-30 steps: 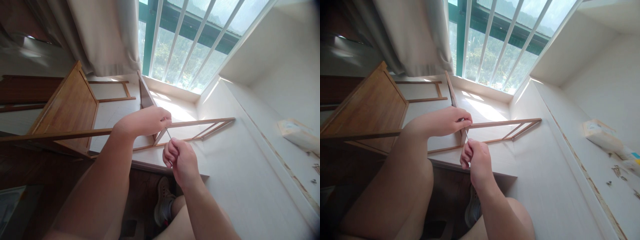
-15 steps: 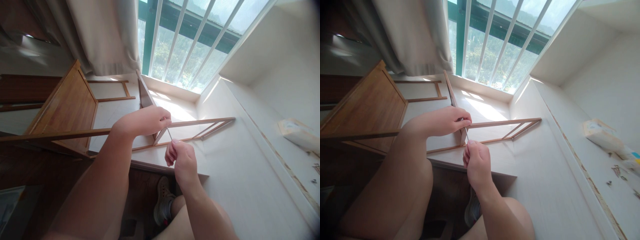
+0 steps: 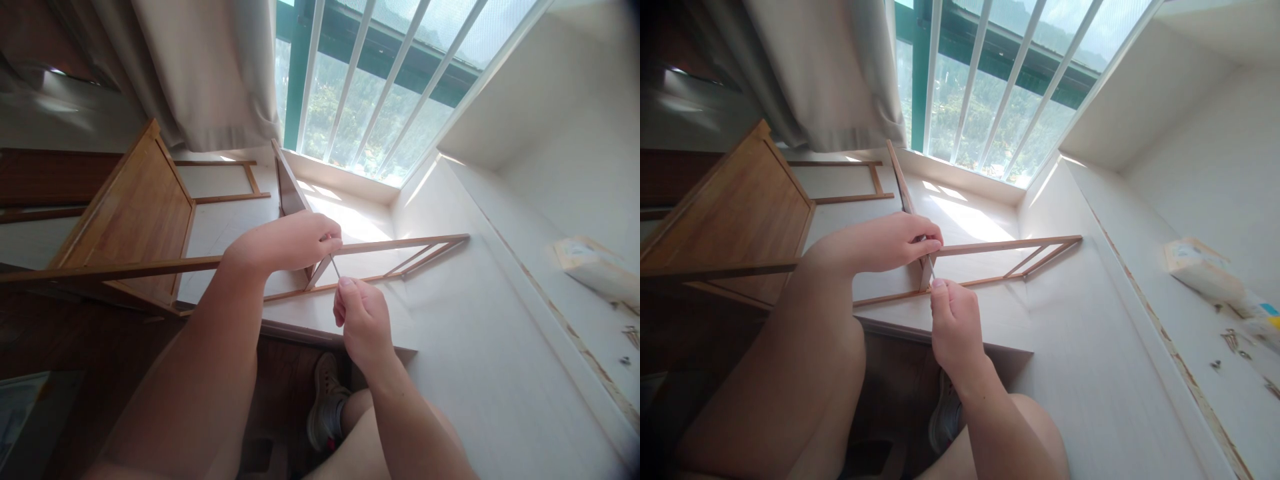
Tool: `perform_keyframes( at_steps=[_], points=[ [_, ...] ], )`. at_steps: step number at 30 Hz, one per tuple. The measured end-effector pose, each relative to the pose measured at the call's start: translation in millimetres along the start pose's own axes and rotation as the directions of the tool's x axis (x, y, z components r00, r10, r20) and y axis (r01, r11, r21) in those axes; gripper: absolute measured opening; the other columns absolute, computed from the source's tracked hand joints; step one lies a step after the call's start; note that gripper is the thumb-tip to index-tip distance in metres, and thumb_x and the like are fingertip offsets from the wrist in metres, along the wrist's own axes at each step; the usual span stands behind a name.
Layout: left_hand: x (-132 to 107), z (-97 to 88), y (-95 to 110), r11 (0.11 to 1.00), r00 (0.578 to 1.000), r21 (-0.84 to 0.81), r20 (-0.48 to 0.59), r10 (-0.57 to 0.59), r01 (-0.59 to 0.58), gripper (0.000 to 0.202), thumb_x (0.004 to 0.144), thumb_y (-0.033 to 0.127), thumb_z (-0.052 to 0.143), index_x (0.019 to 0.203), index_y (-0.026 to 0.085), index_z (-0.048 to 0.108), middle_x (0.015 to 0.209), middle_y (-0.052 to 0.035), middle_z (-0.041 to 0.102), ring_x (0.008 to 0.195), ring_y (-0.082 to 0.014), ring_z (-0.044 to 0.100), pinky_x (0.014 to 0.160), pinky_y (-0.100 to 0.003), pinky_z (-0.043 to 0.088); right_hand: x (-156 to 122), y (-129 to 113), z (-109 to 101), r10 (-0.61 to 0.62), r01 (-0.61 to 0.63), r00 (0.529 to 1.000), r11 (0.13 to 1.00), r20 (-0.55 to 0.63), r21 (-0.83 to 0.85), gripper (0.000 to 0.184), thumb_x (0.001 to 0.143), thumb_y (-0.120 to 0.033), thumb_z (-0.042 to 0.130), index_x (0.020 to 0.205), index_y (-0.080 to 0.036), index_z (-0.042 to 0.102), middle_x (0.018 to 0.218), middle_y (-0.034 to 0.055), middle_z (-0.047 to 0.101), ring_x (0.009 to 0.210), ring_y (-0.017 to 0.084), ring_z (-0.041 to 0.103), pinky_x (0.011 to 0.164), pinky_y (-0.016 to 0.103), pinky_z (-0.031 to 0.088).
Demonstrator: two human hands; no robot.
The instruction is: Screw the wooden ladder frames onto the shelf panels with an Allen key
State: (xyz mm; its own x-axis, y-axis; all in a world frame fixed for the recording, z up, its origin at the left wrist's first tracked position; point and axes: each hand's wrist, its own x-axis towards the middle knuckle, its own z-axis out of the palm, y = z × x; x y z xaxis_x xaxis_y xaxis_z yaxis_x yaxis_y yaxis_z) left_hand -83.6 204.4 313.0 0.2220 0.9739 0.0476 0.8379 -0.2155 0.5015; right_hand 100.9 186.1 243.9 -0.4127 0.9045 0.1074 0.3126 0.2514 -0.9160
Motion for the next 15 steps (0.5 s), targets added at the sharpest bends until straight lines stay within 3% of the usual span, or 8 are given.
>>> perform_keyframes(
  at_steps=[6,15],
  points=[
    [0.6,0.8,-0.9,1.000,1.000,0.010,0.003,-0.003,0.003,0.035,0.092,0.042,0.040,0.085,0.022,0.068,0.079,-0.0026,0.068,0.068,-0.0166,0.056,0.060,-0.029,0.034,1.1,-3.3,-6.4,-0.089,0.086,0.996,0.960,0.002,-0.268,0.046,0.100,-0.037,0.034,0.057,-0.020,0.039,0.051,-0.0019,0.041,0.051,0.013,0.036,0.053,0.030,0.021],
    [1.7,1.9,-1.6,1.000,1.000,0.031,-0.006,-0.001,0.001,0.035,0.092,0.042,0.041,0.078,0.021,0.065,0.077,-0.0029,0.067,0.067,-0.0164,0.056,0.060,-0.029,0.033,1.8,-27.8,-5.8,-0.195,0.197,0.979,0.811,0.063,-0.551,0.038,0.098,-0.027,0.034,0.060,-0.020,0.033,0.056,-0.0013,0.040,0.054,0.014,0.032,0.056,0.032,0.016]
  ],
)
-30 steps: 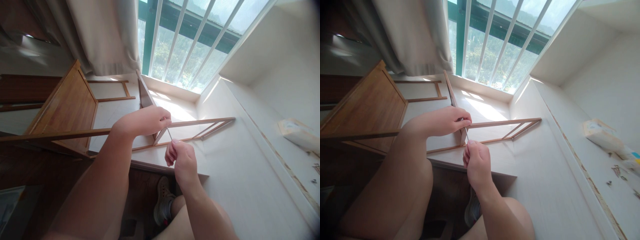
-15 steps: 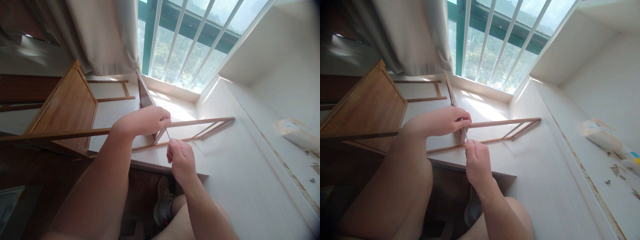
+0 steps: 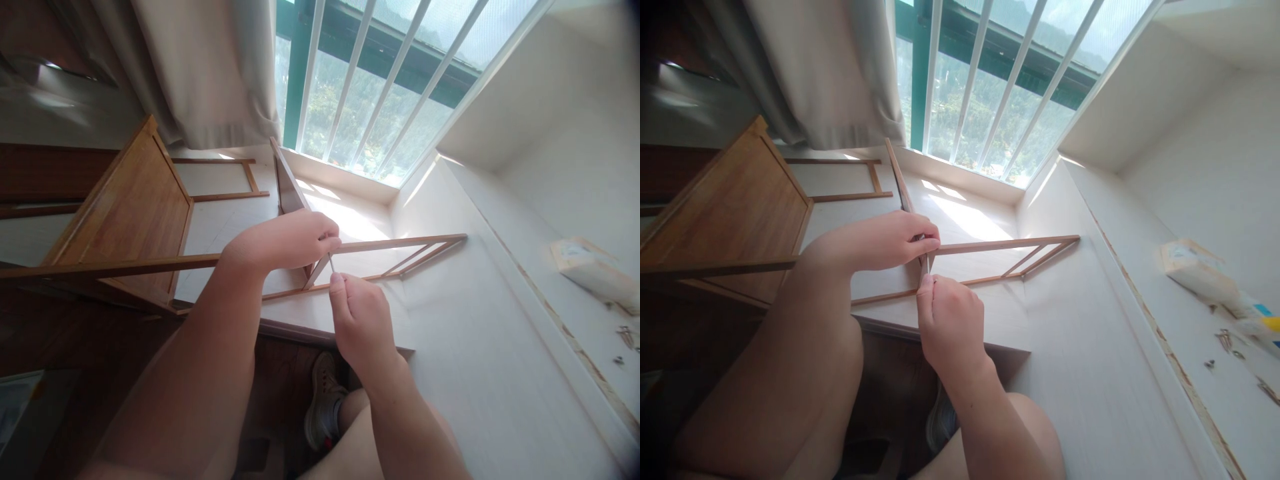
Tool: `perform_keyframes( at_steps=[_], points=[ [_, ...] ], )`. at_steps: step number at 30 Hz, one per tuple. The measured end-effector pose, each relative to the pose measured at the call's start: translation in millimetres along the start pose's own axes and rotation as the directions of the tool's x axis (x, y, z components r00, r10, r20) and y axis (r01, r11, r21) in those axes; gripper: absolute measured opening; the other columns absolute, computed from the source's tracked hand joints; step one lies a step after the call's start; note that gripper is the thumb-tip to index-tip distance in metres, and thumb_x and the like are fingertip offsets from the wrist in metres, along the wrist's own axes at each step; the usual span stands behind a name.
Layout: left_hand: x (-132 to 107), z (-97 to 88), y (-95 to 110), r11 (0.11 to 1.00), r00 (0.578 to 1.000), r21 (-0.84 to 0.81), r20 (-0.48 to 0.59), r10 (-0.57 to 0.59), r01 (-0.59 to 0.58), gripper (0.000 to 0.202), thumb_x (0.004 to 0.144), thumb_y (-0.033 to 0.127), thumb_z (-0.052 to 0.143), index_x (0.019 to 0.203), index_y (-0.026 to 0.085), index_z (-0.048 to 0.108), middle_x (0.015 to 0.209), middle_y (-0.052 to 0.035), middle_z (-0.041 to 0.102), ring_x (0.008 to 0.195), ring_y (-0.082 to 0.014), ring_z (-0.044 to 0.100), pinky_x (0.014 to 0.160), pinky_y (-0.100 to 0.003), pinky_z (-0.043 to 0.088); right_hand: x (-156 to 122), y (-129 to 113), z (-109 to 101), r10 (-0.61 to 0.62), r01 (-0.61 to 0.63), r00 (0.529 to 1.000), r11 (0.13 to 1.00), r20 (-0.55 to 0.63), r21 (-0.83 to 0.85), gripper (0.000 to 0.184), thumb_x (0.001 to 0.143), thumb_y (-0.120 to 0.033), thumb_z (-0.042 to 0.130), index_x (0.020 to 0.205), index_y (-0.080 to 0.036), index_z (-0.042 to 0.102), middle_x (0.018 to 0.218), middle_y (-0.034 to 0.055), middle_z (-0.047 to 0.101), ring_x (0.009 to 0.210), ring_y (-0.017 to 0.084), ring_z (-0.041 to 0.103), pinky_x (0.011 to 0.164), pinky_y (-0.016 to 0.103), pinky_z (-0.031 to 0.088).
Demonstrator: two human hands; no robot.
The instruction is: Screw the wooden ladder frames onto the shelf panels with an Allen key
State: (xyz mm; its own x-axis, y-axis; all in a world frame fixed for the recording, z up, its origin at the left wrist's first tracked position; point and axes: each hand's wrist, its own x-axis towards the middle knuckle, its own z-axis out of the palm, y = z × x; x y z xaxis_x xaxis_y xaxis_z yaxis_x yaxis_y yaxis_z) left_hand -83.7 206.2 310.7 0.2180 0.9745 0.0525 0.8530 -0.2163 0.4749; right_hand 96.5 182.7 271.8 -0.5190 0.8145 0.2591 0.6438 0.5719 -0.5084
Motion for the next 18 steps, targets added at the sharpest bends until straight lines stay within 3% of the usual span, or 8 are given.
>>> perform_keyframes(
  at_steps=[4,7,9,12,14,18],
  points=[
    [0.8,1.6,-2.5,1.000,1.000,0.003,-0.006,0.009,-0.009,0.035,0.092,0.042,0.041,0.074,0.020,0.062,0.076,-0.0023,0.067,0.065,-0.0158,0.054,0.059,-0.030,0.032,-0.1,-2.4,0.1,0.025,-0.026,1.000,0.995,0.015,0.093,0.041,0.099,-0.030,0.034,0.059,-0.020,0.033,0.055,-0.0017,0.039,0.054,0.013,0.031,0.055,0.031,0.018],
    [0.7,1.8,-2.9,1.000,1.000,-0.004,-0.003,0.009,-0.009,0.036,0.092,0.043,0.041,0.074,0.020,0.062,0.076,-0.0022,0.066,0.065,-0.0157,0.054,0.059,-0.030,0.032,-0.8,3.8,5.4,0.121,-0.126,0.992,0.930,0.035,0.344,0.044,0.099,-0.036,0.036,0.057,-0.020,0.036,0.052,-0.0023,0.039,0.052,0.013,0.035,0.053,0.029,0.022],
    [0.4,1.4,-2.2,1.000,1.000,-0.008,0.005,-0.001,0.002,0.036,0.092,0.043,0.041,0.074,0.020,0.062,0.076,-0.0026,0.066,0.065,-0.0157,0.054,0.059,-0.030,0.032,-0.7,7.6,10.0,0.212,-0.224,0.973,0.783,0.090,0.580,0.046,0.098,-0.039,0.038,0.056,-0.020,0.036,0.049,-0.0035,0.036,0.048,0.012,0.037,0.049,0.027,0.025],
    [0.0,0.7,-0.6,1.000,1.000,-0.014,0.012,-0.016,0.016,0.036,0.092,0.043,0.041,0.074,0.020,0.062,0.076,-0.0033,0.066,0.065,-0.0159,0.054,0.059,-0.030,0.032,-0.1,7.9,15.5,0.280,-0.329,0.935,0.443,0.219,0.834,0.044,0.095,-0.035,0.042,0.054,-0.021,0.033,0.046,-0.0056,0.030,0.040,0.010,0.035,0.043,0.025,0.024],
    [-0.1,0.4,0.2,1.000,1.000,-0.019,0.010,-0.023,0.023,0.035,0.091,0.043,0.041,0.075,0.020,0.063,0.076,-0.0039,0.066,0.065,-0.0163,0.054,0.059,-0.031,0.032,0.1,4.8,17.5,0.277,-0.348,0.920,0.247,0.279,0.904,0.043,0.093,-0.031,0.043,0.052,-0.021,0.032,0.046,-0.0060,0.029,0.038,0.009,0.033,0.041,0.024,0.023],
    [-0.2,0.4,0.4,0.999,1.000,-0.026,0.005,-0.027,0.027,0.035,0.091,0.043,0.041,0.076,0.019,0.063,0.076,-0.0047,0.066,0.066,-0.0165,0.054,0.060,-0.031,0.032,-1.0,-3.8,17.9,0.251,-0.357,0.899,-0.058,0.360,0.932,0.041,0.092,-0.028,0.043,0.053,-0.020,0.032,0.047,-0.0056,0.030,0.038,0.009,0.031,0.040,0.024,0.020]
  ],
)
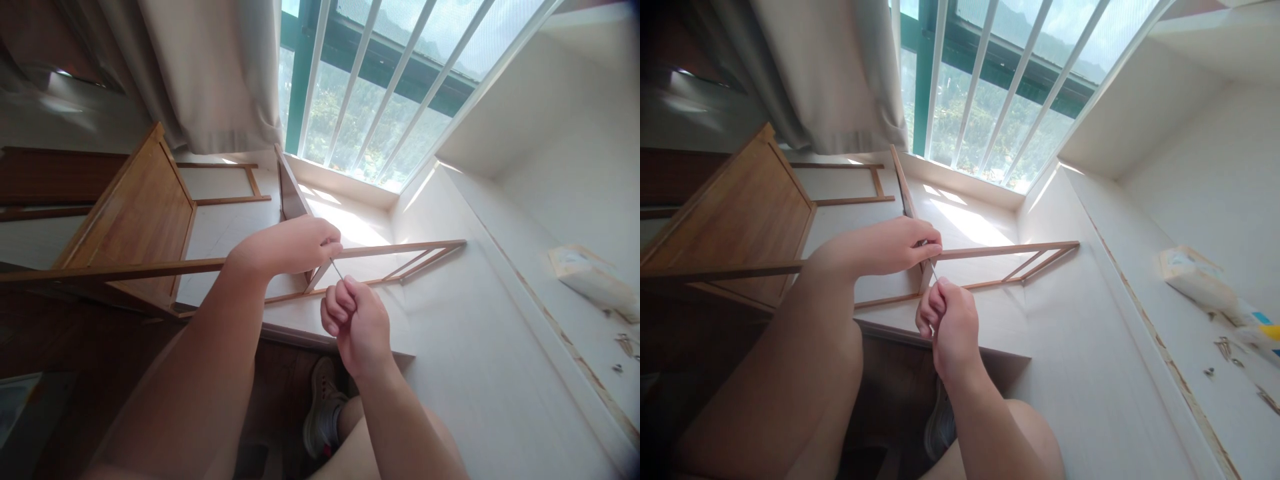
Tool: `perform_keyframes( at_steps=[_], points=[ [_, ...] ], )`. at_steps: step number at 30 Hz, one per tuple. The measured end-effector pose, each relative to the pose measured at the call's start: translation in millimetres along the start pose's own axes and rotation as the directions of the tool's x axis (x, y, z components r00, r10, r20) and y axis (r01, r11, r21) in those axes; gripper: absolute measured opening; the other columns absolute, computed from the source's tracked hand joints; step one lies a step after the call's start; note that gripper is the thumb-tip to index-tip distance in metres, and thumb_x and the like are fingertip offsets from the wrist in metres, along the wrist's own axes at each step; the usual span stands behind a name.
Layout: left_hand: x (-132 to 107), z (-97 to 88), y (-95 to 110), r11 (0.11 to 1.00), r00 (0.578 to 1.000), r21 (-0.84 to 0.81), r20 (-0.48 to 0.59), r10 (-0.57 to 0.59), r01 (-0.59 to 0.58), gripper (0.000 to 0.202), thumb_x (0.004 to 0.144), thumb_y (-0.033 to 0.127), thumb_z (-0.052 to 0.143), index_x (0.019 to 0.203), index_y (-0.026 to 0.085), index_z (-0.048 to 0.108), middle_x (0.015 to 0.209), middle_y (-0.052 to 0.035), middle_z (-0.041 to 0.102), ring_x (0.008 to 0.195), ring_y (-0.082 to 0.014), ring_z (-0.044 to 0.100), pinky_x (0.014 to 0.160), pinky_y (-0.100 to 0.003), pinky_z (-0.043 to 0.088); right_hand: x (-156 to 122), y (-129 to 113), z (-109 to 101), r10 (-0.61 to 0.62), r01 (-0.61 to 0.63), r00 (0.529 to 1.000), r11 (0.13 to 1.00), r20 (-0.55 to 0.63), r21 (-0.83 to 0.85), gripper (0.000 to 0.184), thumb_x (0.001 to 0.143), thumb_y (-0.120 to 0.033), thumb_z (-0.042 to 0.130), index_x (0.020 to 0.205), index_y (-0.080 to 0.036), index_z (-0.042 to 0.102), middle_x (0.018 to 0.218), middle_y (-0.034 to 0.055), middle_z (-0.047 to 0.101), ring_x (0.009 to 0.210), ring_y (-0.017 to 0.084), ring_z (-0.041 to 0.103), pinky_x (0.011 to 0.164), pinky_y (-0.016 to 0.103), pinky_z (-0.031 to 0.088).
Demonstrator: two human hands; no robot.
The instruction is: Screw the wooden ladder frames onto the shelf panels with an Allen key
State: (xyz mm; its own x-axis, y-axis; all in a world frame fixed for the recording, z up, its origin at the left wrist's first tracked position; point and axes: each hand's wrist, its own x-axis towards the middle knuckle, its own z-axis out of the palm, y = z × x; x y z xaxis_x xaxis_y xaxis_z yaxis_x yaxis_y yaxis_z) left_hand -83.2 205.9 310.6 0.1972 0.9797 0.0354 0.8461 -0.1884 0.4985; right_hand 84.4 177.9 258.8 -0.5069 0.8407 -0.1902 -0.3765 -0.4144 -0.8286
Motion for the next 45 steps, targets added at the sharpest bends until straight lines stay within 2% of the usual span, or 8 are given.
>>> perform_keyframes(
  at_steps=[6,13,19,23,26,30,37,45],
  points=[
    [-0.5,0.0,-0.9,1.000,1.000,-0.005,-0.006,0.017,-0.017,0.037,0.092,0.043,0.040,0.073,0.019,0.062,0.074,-0.0033,0.065,0.062,-0.0150,0.052,0.057,-0.031,0.030,-5.6,1.8,5.5,0.147,-0.176,0.982,0.936,0.117,0.305,0.038,0.092,-0.028,0.040,0.057,-0.019,0.028,0.050,-0.0056,0.027,0.040,0.008,0.027,0.042,0.024,0.016],
    [-0.4,-1.1,-0.5,1.000,1.000,-0.001,0.001,0.020,-0.020,0.037,0.092,0.043,0.040,0.074,0.020,0.062,0.074,-0.0024,0.066,0.062,-0.0150,0.052,0.058,-0.030,0.030,-6.8,3.9,5.6,0.148,-0.191,0.979,0.913,0.141,0.360,0.038,0.092,-0.028,0.040,0.058,-0.019,0.027,0.051,-0.0058,0.026,0.041,0.008,0.025,0.043,0.024,0.015],
    [-1.0,0.4,-2.1,1.000,1.000,-0.003,-0.008,0.026,-0.026,0.036,0.092,0.043,0.040,0.076,0.020,0.062,0.077,-0.0022,0.066,0.065,-0.0153,0.053,0.059,-0.030,0.031,-7.5,6.2,7.7,0.076,-0.082,0.996,0.976,0.039,0.202,0.040,0.091,-0.030,0.043,0.055,-0.019,0.030,0.049,-0.0055,0.029,0.040,0.008,0.028,0.041,0.024,0.017],
    [-1.3,0.7,-3.1,1.000,1.000,-0.013,-0.003,0.028,-0.028,0.035,0.092,0.043,0.040,0.076,0.021,0.062,0.078,-0.0024,0.067,0.065,-0.0158,0.054,0.059,-0.030,0.032,-4.4,9.4,2.5,-0.055,0.054,0.998,0.998,-0.044,-0.031,0.042,0.090,-0.032,0.047,0.053,-0.020,0.031,0.047,-0.0067,0.027,0.040,0.008,0.026,0.040,0.023,0.019],
    [-0.8,0.5,-2.9,1.000,1.000,-0.020,0.007,0.016,-0.015,0.035,0.092,0.043,0.040,0.076,0.020,0.062,0.078,-0.0031,0.067,0.065,-0.0159,0.054,0.059,-0.030,0.032,-0.2,9.6,-4.2,-0.143,0.127,0.988,0.961,-0.048,-0.247,0.045,0.090,-0.035,0.050,0.052,-0.020,0.031,0.045,-0.0071,0.026,0.040,0.008,0.027,0.040,0.023,0.022],
    [-0.6,0.3,-2.6,1.000,1.000,-0.020,0.010,0.017,-0.016,0.036,0.092,0.043,0.040,0.075,0.020,0.062,0.077,-0.0034,0.066,0.065,-0.0160,0.054,0.059,-0.030,0.032,3.7,8.4,-11.6,-0.213,0.171,0.977,0.852,-0.030,-0.495,0.046,0.091,-0.039,0.049,0.051,-0.021,0.035,0.043,-0.0060,0.032,0.041,0.009,0.032,0.042,0.024,0.025],
    [-0.1,0.4,-2.0,1.000,1.000,-0.008,0.005,0.026,-0.026,0.036,0.092,0.043,0.040,0.077,0.020,0.063,0.078,-0.0029,0.066,0.066,-0.0161,0.054,0.059,-0.030,0.032,4.6,3.6,-19.2,-0.303,0.214,0.953,0.633,0.016,-0.744,0.046,0.096,-0.041,0.042,0.054,-0.020,0.037,0.046,-0.0043,0.037,0.047,0.011,0.034,0.048,0.027,0.023],
    [-0.3,-0.1,-2.6,0.999,0.999,0.009,0.001,0.034,-0.034,0.036,0.093,0.043,0.039,0.075,0.021,0.061,0.077,-0.0025,0.066,0.065,-0.0161,0.053,0.059,-0.030,0.032,1.4,-14.6,-15.1,-0.364,0.256,0.910,0.118,0.198,-0.959,0.040,0.094,-0.028,0.042,0.057,-0.020,0.028,0.052,-0.0040,0.030,0.052,0.012,0.027,0.054,0.031,0.016]
  ],
)
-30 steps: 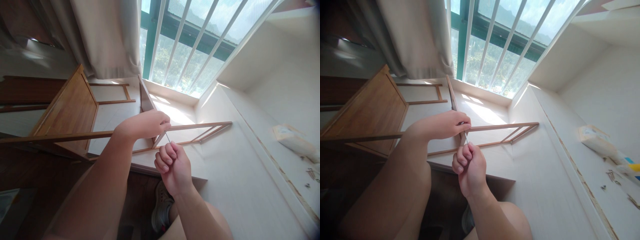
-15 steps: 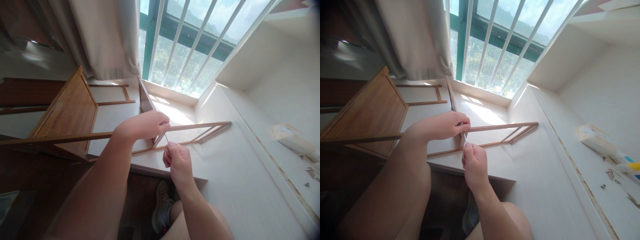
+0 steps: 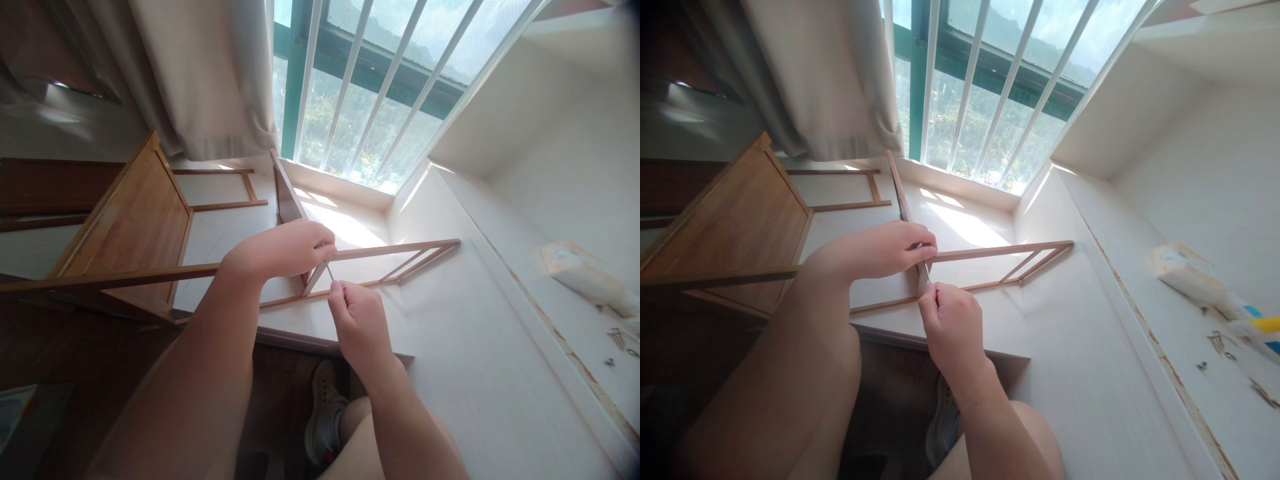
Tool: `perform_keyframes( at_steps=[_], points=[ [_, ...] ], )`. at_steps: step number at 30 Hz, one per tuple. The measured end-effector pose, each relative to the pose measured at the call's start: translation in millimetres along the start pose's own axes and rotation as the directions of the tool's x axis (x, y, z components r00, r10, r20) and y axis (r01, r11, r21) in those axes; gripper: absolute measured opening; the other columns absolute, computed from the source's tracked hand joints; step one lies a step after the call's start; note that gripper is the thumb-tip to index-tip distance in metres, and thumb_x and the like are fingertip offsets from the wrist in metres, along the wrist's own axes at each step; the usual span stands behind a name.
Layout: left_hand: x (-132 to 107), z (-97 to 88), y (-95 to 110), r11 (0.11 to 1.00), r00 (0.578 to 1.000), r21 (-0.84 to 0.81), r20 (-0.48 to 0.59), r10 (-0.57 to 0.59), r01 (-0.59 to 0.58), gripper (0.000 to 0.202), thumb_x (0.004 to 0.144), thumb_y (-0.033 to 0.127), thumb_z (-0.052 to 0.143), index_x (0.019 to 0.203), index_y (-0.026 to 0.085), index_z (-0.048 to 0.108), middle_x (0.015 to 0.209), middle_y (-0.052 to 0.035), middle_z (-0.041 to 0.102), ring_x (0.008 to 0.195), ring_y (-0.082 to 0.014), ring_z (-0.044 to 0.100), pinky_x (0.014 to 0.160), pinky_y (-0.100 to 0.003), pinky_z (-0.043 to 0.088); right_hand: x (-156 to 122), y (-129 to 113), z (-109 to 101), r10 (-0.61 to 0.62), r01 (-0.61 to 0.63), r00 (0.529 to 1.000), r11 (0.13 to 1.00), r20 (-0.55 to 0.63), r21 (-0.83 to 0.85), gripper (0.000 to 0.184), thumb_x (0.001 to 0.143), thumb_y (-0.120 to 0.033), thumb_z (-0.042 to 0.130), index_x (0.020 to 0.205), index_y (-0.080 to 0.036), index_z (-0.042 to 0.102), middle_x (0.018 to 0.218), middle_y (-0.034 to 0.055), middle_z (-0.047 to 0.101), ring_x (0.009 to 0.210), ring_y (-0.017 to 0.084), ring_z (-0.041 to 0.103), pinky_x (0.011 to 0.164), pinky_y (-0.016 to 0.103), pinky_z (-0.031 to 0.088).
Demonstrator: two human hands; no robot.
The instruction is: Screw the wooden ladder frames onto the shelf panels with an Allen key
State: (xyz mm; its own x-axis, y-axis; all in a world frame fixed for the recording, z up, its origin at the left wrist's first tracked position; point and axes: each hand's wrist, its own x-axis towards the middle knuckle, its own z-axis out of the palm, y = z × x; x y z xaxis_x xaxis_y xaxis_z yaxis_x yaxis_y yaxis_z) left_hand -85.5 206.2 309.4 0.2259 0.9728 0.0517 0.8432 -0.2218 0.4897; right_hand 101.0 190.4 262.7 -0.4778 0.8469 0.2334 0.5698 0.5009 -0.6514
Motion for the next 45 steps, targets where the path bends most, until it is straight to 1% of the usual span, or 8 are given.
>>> perform_keyframes(
  at_steps=[9,17,26,32,37,41,43,45],
  points=[
    [0.9,0.1,1.7,1.000,1.000,-0.004,0.003,-0.013,0.013,0.035,0.092,0.042,0.041,0.078,0.021,0.064,0.079,-0.0037,0.067,0.067,-0.0168,0.055,0.061,-0.030,0.034,-0.3,-2.4,-0.8,-0.059,0.075,0.995,0.975,0.082,-0.209,0.037,0.096,-0.026,0.037,0.060,-0.020,0.034,0.056,-0.0016,0.040,0.054,0.013,0.031,0.056,0.032,0.016],
    [0.9,0.4,0.6,1.000,1.000,-0.001,-0.004,-0.002,0.002,0.034,0.092,0.042,0.041,0.077,0.021,0.063,0.077,-0.0030,0.066,0.067,-0.0166,0.054,0.060,-0.030,0.033,8.5,-15.8,-21.1,-0.070,0.135,0.980,0.922,0.188,-0.362,0.040,0.097,-0.027,0.039,0.058,-0.019,0.040,0.053,0.0002,0.042,0.052,0.014,0.029,0.055,0.032,0.014],
    [0.7,-0.6,4.0,1.000,1.000,0.016,-0.005,-0.002,0.002,0.034,0.091,0.041,0.041,0.076,0.021,0.063,0.076,-0.0035,0.065,0.066,-0.0172,0.053,0.059,-0.031,0.031,15.1,-21.3,-36.2,-0.166,0.237,0.967,0.867,0.194,-0.438,0.038,0.094,-0.024,0.046,0.057,-0.020,0.040,0.053,0.0003,0.040,0.049,0.013,0.024,0.055,0.033,0.012],
    [0.6,-0.1,3.3,1.000,1.000,0.023,-0.010,0.009,-0.009,0.033,0.092,0.040,0.041,0.076,0.021,0.062,0.076,-0.0029,0.065,0.066,-0.0169,0.053,0.059,-0.031,0.031,10.5,-19.9,-32.5,-0.117,0.186,0.977,0.882,0.181,-0.434,0.037,0.094,-0.022,0.045,0.058,-0.020,0.035,0.053,0.0002,0.039,0.050,0.013,0.021,0.056,0.033,0.011],
    [1.5,-0.2,2.6,1.000,1.000,0.021,-0.005,0.011,-0.011,0.034,0.092,0.041,0.040,0.076,0.021,0.062,0.077,-0.0031,0.065,0.066,-0.0167,0.053,0.059,-0.031,0.031,9.8,-19.1,-28.5,-0.054,0.108,0.978,0.956,0.202,-0.271,0.039,0.096,-0.026,0.040,0.058,-0.020,0.033,0.054,-0.0001,0.037,0.053,0.014,0.026,0.055,0.032,0.013],
    [1.6,-0.1,2.2,1.000,1.000,0.019,-0.007,0.015,-0.015,0.034,0.092,0.041,0.040,0.076,0.021,0.062,0.076,-0.0028,0.065,0.066,-0.0165,0.053,0.060,-0.031,0.032,8.4,-10.2,-18.9,0.075,-0.094,0.974,0.992,0.214,0.078,0.044,0.099,-0.038,0.035,0.059,-0.020,0.035,0.055,-0.0013,0.037,0.053,0.013,0.033,0.051,0.029,0.017],
    [1.6,0.0,1.8,1.000,1.000,0.018,-0.009,0.016,-0.016,0.034,0.092,0.041,0.040,0.076,0.021,0.062,0.076,-0.0025,0.065,0.066,-0.0165,0.054,0.060,-0.031,0.032,6.9,-5.3,-11.4,0.145,-0.231,0.954,0.913,0.263,0.336,0.046,0.098,-0.044,0.035,0.058,-0.021,0.034,0.053,-0.0031,0.033,0.049,0.012,0.033,0.048,0.027,0.020],
    [1.7,0.3,1.1,1.000,1.000,0.018,-0.011,0.015,-0.015,0.034,0.092,0.041,0.040,0.076,0.021,0.062,0.077,-0.0024,0.066,0.067,-0.0166,0.054,0.061,-0.031,0.032,5.5,-2.6,-4.3,0.186,-0.342,0.929,0.757,0.319,0.557,0.045,0.096,-0.045,0.039,0.058,-0.021,0.032,0.051,-0.0055,0.028,0.044,0.010,0.030,0.044,0.026,0.022]
  ],
)
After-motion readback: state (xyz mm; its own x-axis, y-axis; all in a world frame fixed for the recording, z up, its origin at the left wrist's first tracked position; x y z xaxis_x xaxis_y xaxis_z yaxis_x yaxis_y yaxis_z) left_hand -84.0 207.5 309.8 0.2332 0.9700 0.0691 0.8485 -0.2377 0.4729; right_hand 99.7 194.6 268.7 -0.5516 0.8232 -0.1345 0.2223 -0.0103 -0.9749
